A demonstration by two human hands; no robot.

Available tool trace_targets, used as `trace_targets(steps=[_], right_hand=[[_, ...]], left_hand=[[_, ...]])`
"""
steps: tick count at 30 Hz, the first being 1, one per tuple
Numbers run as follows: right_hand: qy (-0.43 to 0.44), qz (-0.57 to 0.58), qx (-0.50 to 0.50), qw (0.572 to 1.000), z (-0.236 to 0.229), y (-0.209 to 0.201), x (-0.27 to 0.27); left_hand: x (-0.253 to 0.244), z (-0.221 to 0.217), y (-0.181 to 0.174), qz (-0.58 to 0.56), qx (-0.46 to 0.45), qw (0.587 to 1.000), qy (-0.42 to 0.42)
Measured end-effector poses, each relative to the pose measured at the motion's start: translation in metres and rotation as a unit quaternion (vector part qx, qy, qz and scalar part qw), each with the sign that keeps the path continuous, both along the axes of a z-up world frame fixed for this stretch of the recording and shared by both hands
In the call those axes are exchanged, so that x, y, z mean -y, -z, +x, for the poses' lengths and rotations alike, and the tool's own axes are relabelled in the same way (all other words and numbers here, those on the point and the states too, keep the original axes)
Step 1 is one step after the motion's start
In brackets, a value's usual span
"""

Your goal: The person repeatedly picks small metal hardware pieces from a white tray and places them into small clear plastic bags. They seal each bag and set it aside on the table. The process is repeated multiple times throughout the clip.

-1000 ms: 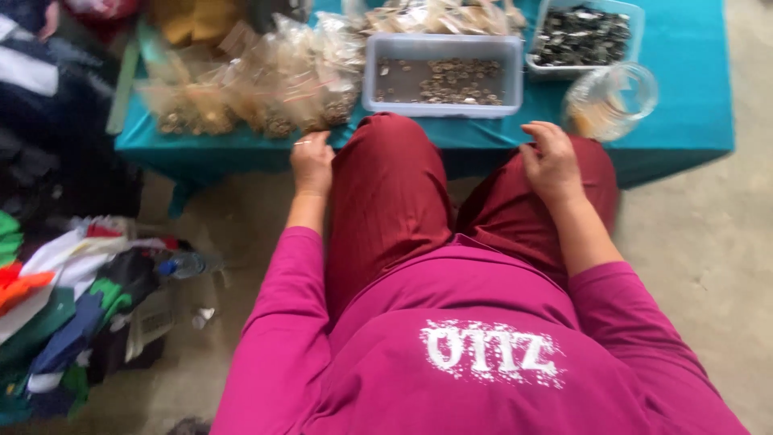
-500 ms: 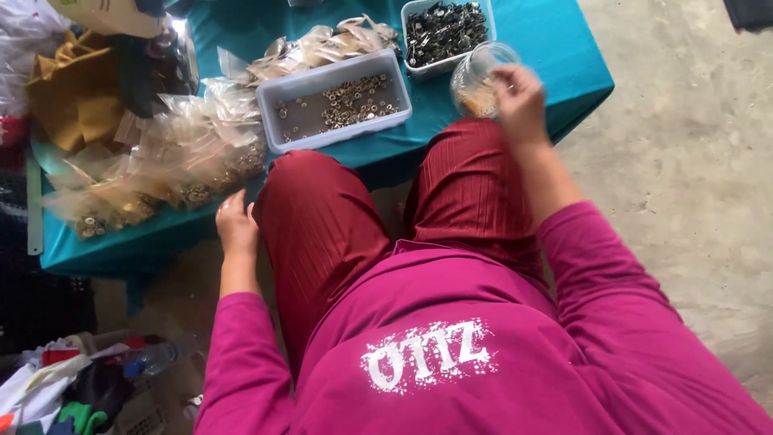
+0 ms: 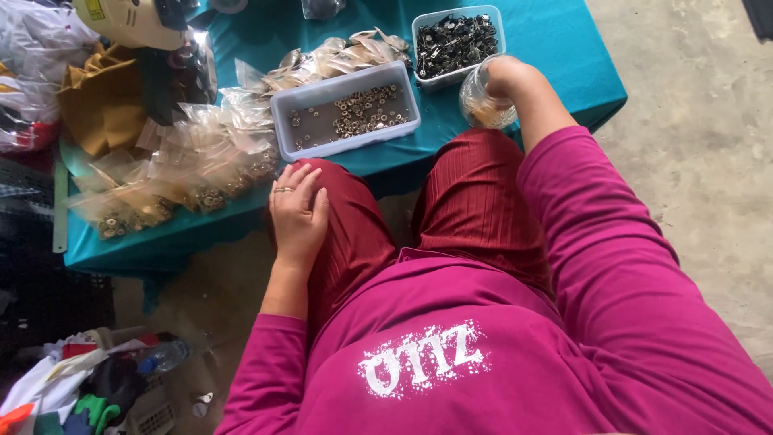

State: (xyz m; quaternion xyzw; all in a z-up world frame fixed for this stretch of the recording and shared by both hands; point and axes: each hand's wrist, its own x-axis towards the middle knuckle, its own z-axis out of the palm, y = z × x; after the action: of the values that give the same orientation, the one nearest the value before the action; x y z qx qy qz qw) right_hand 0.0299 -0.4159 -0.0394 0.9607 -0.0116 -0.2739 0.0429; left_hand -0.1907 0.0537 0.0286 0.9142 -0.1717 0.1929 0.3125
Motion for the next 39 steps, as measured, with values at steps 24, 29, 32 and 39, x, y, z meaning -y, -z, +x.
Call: trace_targets(steps=[24, 29, 32, 39], right_hand=[[-0.012, 0.215, 0.189, 0.958, -0.039, -0.077, 0.027], [-0.009, 0.385, 0.247, 0.889, -0.106, -0.145, -0.01], [-0.094, 0.491, 0.319, 0.805, -0.146, -0.166, -0.063], [-0.309, 0.48, 0.549, 0.61, -0.215, -0.103, -0.173]], left_hand=[[0.007, 0.003, -0.006, 0.058, 0.021, 0.998, -0.022], [0.025, 0.007, -0.013, 0.025, 0.042, 0.999, 0.019], [0.053, 0.007, -0.006, -0.087, -0.038, 0.987, 0.127], [0.079, 0.009, 0.055, -0.597, -0.432, 0.578, 0.35]])
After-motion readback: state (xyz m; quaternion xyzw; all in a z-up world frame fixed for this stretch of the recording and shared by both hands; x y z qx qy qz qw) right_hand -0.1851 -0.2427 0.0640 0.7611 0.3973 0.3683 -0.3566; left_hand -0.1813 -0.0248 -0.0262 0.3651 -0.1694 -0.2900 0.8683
